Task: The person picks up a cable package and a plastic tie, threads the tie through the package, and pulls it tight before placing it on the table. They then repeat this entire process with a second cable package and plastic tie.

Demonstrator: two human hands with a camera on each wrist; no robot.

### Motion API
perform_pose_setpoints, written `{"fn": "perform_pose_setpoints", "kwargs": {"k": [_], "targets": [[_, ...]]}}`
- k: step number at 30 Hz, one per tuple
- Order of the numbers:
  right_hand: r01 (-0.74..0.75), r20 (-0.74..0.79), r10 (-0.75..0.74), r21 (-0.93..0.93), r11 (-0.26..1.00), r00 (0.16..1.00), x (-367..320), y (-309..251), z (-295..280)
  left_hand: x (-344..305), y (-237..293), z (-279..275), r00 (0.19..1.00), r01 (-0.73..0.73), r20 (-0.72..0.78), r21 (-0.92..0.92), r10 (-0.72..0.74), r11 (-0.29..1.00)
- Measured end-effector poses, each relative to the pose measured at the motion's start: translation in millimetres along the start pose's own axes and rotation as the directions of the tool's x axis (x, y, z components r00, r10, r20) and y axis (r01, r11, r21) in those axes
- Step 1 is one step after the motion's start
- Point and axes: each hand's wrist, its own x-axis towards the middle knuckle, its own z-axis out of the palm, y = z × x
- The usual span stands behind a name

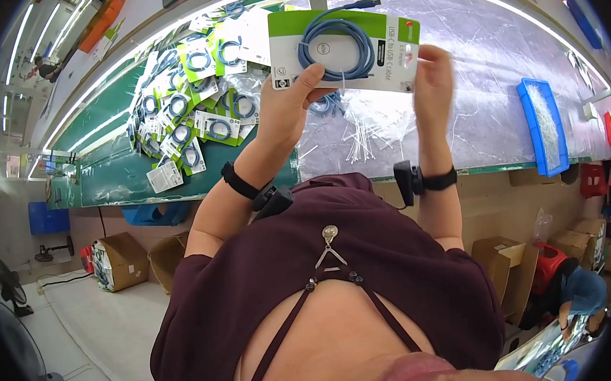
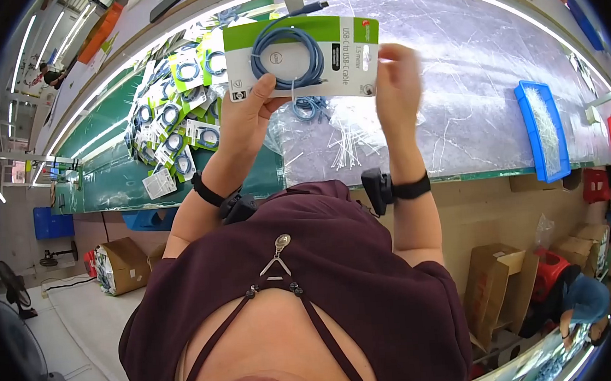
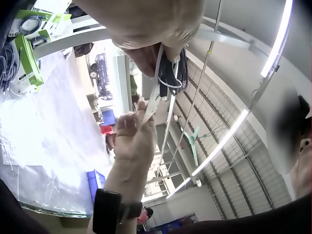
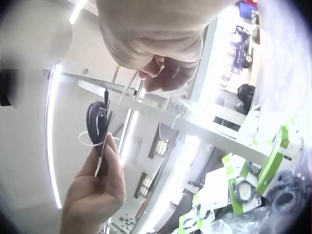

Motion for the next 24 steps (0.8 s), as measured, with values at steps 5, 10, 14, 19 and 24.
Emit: {"fn": "perform_pose_setpoints", "kwargs": {"k": [5, 10, 14, 19, 24], "targets": [[-0.429, 0.363, 0.239, 0.651, 0.626, 0.901, -0.7, 9.3, 4.7, 6.3, -2.6, -14.0, 0.999, 0.052, -0.003, -0.046, -0.052, 0.998], [-0.327, 0.365, 0.247, 0.177, 0.928, 0.898, -11.2, 15.1, 22.2, 7.1, -10.9, -5.7, 0.99, 0.136, 0.053, -0.133, -0.13, 0.982], [-0.202, 0.274, 0.141, 0.209, 0.957, 0.951, -17.5, 24.3, 34.1, 6.3, -14.4, -4.5, 0.987, 0.16, 0.042, -0.118, -0.156, 0.98], [0.171, 0.271, -0.077, -0.343, 0.924, 0.96, -14.4, 43.9, 30.4, 6.3, -14.1, 2.6, 0.991, 0.133, 0.009, -0.076, -0.133, 0.988], [0.269, 0.248, -0.169, -0.456, 0.848, 0.954, -21.2, 91.9, 18.9, 4.6, -1.7, 9.4, 0.996, 0.066, 0.056, -0.039, -0.063, 0.997]]}}
